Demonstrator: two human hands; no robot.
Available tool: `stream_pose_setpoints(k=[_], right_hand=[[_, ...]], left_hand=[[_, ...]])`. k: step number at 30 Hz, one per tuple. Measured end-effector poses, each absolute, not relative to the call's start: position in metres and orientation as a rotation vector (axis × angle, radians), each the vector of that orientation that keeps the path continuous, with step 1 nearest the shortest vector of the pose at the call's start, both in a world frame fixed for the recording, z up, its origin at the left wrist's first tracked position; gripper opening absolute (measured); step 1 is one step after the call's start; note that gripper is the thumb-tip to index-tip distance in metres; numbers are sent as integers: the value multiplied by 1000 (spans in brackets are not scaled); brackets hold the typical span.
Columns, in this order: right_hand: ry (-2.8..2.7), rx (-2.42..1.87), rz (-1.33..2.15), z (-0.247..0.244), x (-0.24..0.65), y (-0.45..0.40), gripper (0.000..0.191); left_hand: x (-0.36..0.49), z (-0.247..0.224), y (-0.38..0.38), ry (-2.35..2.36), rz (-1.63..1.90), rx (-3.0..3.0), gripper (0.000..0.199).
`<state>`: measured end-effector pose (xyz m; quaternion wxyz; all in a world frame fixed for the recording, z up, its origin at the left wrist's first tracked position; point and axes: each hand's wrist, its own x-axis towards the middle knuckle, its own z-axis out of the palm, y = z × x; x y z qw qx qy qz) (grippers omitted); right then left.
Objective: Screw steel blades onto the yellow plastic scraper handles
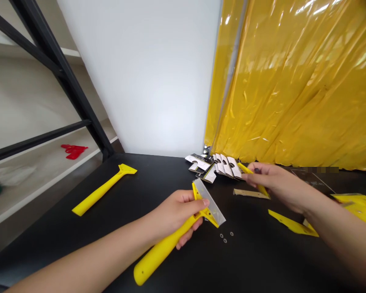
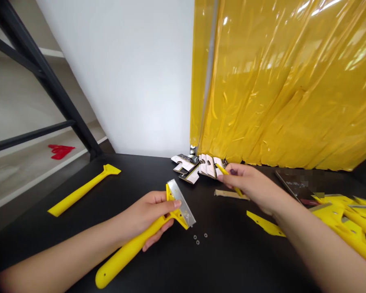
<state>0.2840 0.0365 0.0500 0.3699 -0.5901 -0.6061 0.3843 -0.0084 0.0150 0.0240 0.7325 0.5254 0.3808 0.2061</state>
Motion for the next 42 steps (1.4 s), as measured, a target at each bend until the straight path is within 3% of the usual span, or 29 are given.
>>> stream_pose_setpoints(k=[3,8,12,15,26,36,42], right_hand=[[-1512,-1351,1262,46,256,23,48],[-1311,-1278,1398,39,224,-1,45],[-1306,-1238,1385,39,211,-10,31],[-1322,-1198,1392,41,203,-13,41],[-1213,-1304,1483,26,197,-15,46],[-1237,-1177,1532,20,195,-9,41],[-1272,-1222,1610,22,198,-10,41]], left_hand=[[-7,25,14,829,446,1117,40],[-4,23,12,833,429,1077,37],[-2,19,11,825,443,1051,34],[-1,18,10,831,473,1052,33],[2,19,5,857,563,1102,29],[-2,14,7,709,562,1058,20],[0,17,5,751,559,1106,28]])
